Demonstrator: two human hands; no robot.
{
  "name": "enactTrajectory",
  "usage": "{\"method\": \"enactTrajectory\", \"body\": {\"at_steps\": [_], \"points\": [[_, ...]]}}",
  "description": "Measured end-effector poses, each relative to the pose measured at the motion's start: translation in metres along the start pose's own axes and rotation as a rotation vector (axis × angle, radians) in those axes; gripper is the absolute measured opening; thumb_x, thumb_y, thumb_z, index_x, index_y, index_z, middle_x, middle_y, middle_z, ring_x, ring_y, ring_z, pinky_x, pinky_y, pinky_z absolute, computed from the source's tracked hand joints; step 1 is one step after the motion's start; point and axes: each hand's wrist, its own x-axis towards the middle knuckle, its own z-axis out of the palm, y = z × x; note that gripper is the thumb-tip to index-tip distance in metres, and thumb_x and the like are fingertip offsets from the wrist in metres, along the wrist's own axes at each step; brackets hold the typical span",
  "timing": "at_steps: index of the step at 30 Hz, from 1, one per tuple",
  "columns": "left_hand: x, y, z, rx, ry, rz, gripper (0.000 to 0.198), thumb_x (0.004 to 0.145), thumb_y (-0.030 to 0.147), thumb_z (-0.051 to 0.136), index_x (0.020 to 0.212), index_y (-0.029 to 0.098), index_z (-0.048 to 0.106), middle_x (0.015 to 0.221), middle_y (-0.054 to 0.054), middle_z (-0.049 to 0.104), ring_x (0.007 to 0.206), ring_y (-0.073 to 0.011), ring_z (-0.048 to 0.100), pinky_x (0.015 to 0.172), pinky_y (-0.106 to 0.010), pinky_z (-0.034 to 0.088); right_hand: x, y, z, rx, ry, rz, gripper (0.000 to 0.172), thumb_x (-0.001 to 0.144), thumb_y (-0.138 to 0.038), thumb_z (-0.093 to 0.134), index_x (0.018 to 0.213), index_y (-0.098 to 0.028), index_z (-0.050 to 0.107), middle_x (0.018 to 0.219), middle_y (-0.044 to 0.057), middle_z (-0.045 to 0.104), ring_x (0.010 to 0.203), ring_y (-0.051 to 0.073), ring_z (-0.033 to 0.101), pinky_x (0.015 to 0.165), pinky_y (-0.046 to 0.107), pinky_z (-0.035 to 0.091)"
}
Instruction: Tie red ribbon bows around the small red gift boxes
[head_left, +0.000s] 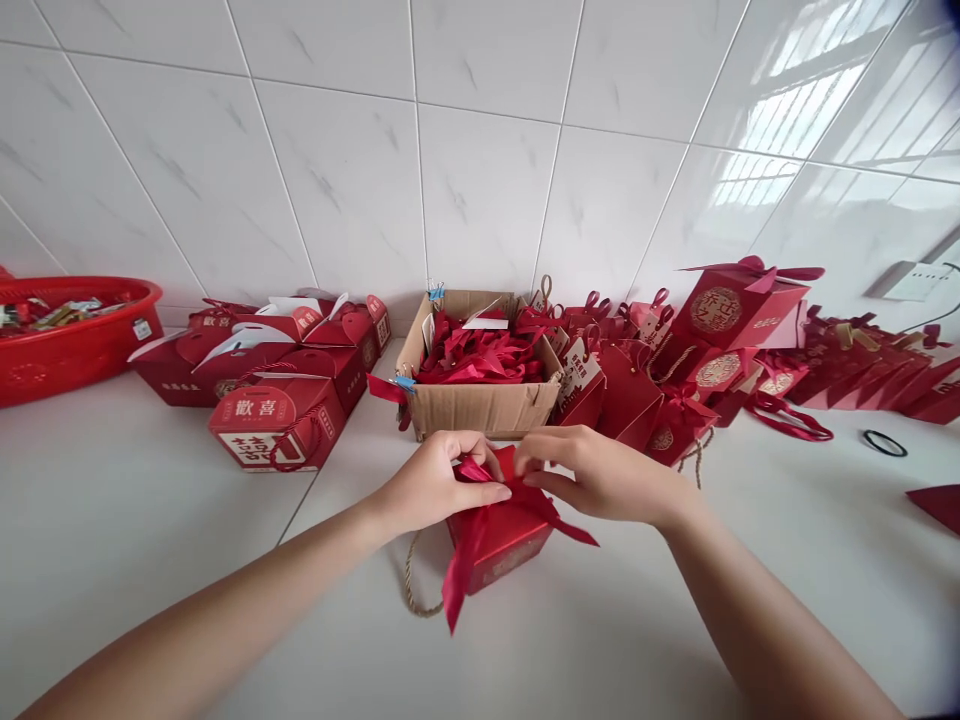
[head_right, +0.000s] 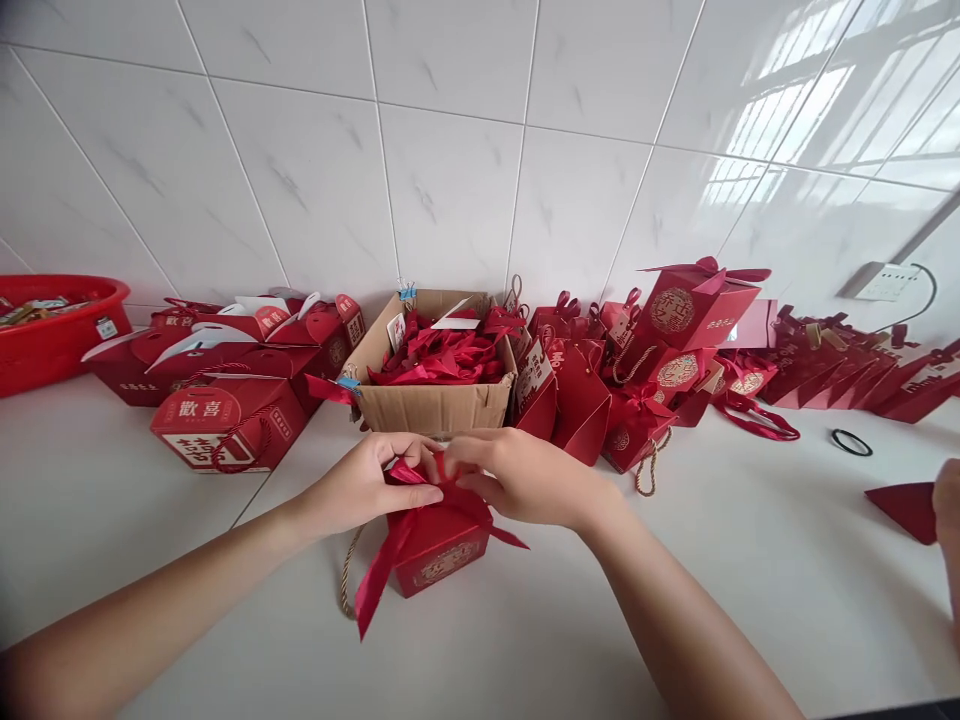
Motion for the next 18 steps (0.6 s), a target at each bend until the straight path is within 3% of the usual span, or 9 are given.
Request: {"method": "enactTrajectory", "body": {"at_steps": [9, 18], "points": [[-0.006, 0.003, 0.007, -0.08, 0.03, -0.05, 0.042, 0.076, 0.037, 0.064, 0.059, 0.021, 0.029, 0.064, 0.002, 0.059, 0.083, -0.0196, 0.063, 0.066, -0.027, 0.046, 0.002, 0.003, 0.005, 0.108, 0.068, 0.02, 0.006, 0.089, -0.013, 0.047, 0.092, -0.017, 0.051, 0.084, 0.002, 0.06, 0.07, 0.011, 0.052, 0.063, 0.022, 0.043], [-0.007, -0.001, 0.01, -0.028, 0.047, -0.033, 0.034, 0.073, 0.037, 0.068, 0.06, 0.02, 0.041, 0.062, 0.003, 0.056, 0.084, -0.0203, 0.063, 0.073, -0.029, 0.047, 0.003, 0.012, 0.001, 0.131, 0.127, 0.126, 0.014, 0.082, -0.013, 0.054, 0.072, -0.018, 0.045, 0.068, -0.004, 0.051, 0.061, 0.008, 0.046, 0.055, 0.019, 0.037]]}}
